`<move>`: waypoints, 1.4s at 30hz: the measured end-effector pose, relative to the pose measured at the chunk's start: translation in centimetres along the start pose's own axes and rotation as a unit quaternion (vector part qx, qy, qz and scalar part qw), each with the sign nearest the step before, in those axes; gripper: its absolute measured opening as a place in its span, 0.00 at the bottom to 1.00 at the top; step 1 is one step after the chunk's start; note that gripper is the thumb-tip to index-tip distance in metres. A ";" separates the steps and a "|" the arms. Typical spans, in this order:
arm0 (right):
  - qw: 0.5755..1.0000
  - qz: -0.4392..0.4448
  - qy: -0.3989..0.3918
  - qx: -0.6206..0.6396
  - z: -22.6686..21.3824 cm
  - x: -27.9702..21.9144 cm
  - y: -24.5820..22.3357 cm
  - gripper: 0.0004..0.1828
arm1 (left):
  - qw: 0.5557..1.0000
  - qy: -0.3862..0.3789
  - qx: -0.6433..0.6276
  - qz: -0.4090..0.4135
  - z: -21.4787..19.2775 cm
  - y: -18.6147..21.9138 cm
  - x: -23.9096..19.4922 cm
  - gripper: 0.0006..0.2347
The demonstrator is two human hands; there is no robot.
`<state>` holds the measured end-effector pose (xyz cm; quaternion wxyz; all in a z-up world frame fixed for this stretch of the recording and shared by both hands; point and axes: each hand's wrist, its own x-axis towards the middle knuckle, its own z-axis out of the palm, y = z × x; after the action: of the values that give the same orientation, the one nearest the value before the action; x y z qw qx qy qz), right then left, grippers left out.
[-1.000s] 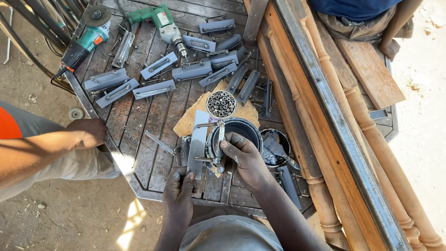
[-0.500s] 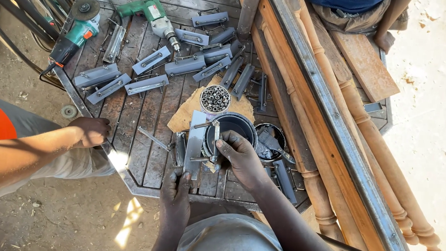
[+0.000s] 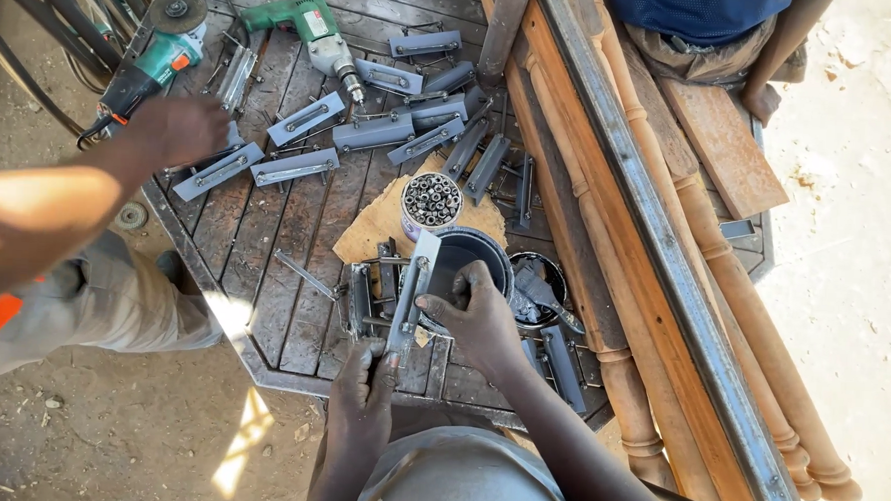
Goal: Painting small metal brackets with black paint using a handheld brush on a workshop table.
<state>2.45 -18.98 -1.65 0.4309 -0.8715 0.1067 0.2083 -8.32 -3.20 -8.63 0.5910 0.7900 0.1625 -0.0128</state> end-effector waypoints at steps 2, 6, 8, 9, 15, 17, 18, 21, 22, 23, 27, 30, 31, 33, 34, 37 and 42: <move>1.000 0.022 -0.001 -0.020 -0.9 -0.6 -1.4 0.29 | 0.999 0.003 0.039 0.009 -0.1 -1.1 0.1 0.11; 0.985 -0.128 0.054 -0.103 -2.7 0.3 -0.6 0.30 | 0.992 -0.014 0.116 0.045 -0.2 -1.7 0.1 0.08; 0.972 -0.170 0.043 -0.158 -3.5 0.7 -1.3 0.23 | 0.987 -0.023 0.143 0.066 -0.1 -2.5 -0.1 0.06; 0.952 -0.215 0.033 -0.214 -4.2 1.0 -1.7 0.17 | 0.981 -0.029 0.169 0.091 0.2 -2.8 0.1 0.06; 0.834 -0.359 -0.192 -0.373 -5.7 3.3 -5.2 0.23 | 0.970 -0.133 0.196 0.053 -2.1 0.8 0.7 0.25; 0.809 -0.343 -0.263 -0.398 -5.3 2.5 -7.1 0.35 | 0.965 -0.164 0.201 0.050 -3.4 0.3 1.7 0.22; 0.778 -0.326 -0.332 -0.422 -5.1 2.2 -8.2 0.48 | 0.958 -0.192 0.205 0.049 -4.1 0.1 2.2 0.21; 0.716 -0.337 -0.418 -0.446 -3.6 2.8 -8.0 0.54 | 0.943 -0.233 0.238 -0.016 -6.8 4.3 3.5 0.09; 0.714 -0.339 -0.420 -0.446 -3.5 2.8 -8.0 0.54 | 0.944 -0.230 0.237 -0.018 -7.8 4.9 4.2 0.09; 0.693 -0.357 -0.435 -0.452 -3.3 2.8 -8.0 0.55 | 0.935 -0.266 0.234 -0.015 -8.7 5.6 4.8 0.10; 0.668 -0.405 -0.456 -0.427 -2.4 4.2 -6.8 0.48 | 0.904 -0.343 0.255 0.006 -11.7 5.5 8.2 0.20; 0.631 -0.378 -0.451 -0.505 -4.7 0.1 -11.9 0.41 | 0.901 -0.343 0.266 0.001 -12.7 7.9 9.4 0.19; 0.631 -0.379 -0.450 -0.506 -4.8 -0.1 -11.8 0.41 | 0.901 -0.343 0.266 0.002 -12.9 8.7 9.9 0.19; 0.648 -0.394 -0.424 -0.495 -5.2 -0.6 -11.4 0.51 | 0.891 -0.357 0.282 0.001 -13.2 10.2 10.9 0.18; 0.650 -0.393 -0.423 -0.495 -5.1 -0.4 -11.1 0.51 | 0.890 -0.359 0.283 0.002 -13.3 10.9 11.3 0.18; 0.676 -0.468 -0.378 -0.425 -5.5 -0.2 -9.9 0.50 | 0.873 -0.387 0.297 0.007 -13.1 12.7 12.6 0.17; 0.704 -0.470 -0.334 -0.415 -5.2 0.3 -9.2 0.45 | 0.842 -0.425 0.331 0.006 -12.7 16.2 14.0 0.15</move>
<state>7.44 -17.53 7.51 0.0750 -0.7733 -0.5643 0.2793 7.14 8.03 7.31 0.3054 0.8566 -0.1232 -0.3972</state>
